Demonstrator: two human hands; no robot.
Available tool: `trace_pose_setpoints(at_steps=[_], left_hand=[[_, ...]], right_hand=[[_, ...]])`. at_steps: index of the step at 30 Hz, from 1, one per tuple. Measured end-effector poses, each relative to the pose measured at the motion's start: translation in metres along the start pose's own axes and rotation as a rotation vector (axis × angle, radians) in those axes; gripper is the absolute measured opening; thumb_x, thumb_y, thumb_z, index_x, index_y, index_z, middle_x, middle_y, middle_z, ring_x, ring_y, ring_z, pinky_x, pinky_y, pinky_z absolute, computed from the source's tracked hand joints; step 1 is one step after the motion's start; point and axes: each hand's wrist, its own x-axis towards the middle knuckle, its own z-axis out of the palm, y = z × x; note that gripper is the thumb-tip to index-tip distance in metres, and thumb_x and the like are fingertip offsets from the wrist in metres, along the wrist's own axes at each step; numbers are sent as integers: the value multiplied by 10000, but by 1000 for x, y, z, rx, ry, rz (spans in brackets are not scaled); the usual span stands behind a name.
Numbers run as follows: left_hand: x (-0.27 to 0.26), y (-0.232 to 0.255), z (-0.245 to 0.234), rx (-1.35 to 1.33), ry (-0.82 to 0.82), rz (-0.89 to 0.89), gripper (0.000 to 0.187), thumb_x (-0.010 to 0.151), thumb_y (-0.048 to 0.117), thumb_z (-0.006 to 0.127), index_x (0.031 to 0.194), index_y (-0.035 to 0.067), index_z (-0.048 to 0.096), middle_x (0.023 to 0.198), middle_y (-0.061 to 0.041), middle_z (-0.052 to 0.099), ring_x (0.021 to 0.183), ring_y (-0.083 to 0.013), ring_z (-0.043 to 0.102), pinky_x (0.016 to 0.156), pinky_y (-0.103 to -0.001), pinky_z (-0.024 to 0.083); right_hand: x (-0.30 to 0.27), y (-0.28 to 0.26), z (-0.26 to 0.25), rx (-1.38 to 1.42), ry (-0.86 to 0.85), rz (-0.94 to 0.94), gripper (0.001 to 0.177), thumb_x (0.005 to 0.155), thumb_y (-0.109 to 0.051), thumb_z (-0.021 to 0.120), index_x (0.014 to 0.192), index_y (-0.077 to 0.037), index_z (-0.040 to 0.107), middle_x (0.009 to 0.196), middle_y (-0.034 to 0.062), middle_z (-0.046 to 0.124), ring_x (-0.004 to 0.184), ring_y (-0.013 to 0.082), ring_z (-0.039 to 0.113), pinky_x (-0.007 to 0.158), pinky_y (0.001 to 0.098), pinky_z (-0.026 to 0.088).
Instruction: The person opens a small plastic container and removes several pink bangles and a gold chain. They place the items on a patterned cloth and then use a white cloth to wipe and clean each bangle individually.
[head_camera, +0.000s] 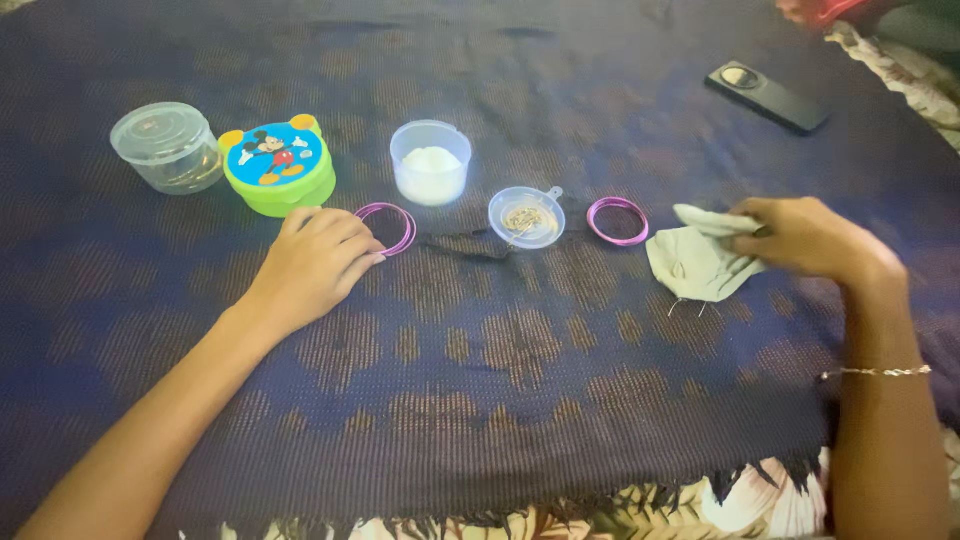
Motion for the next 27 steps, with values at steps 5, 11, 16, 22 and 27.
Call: trace_pose_setpoints(at_steps=[5,11,16,22,27], left_hand=[[0,-1,3,40,-4,21,165,915,256,691,969,105,729,1014,-15,682,1093,-223,614,991,-423,405],[0,-1,1,34,20,55,138,927,240,700,968,112,727,1002,-17,675,1091,-222,617,991,-418,410],[-1,0,-1,6,42,57,152,931,264,709,961,116,729,999,-19,678,1079,-232,617,974,-421,409],[-2,-2,0,-9,49,63,168,920,277,728,964,114,729,1003,-29,678,1074,-242,617,964,-423,413],[-2,-3,2,-13,58,78,148,908,246,732,966,111,724,1013,-27,679,1075,-243,615,1003,-435,424]], right_hand=[[-20,0,-18,260,101,-143,298,956,-244,728,1182,-51,746,917,129,741,769,212,703,711,378,558],[-48,-29,-21,802,236,-519,297,944,-126,707,1212,-3,674,918,36,691,771,86,638,691,266,518],[-56,-83,-21,981,204,-715,190,999,-106,723,1138,-2,646,881,25,657,740,87,611,669,231,488],[-56,-182,-9,600,-158,-772,417,886,-215,674,1281,-86,658,1044,25,735,919,151,727,790,328,585],[-71,-227,1,28,73,-1048,628,885,-458,709,1365,-74,581,1290,130,622,1156,307,627,905,475,527]])
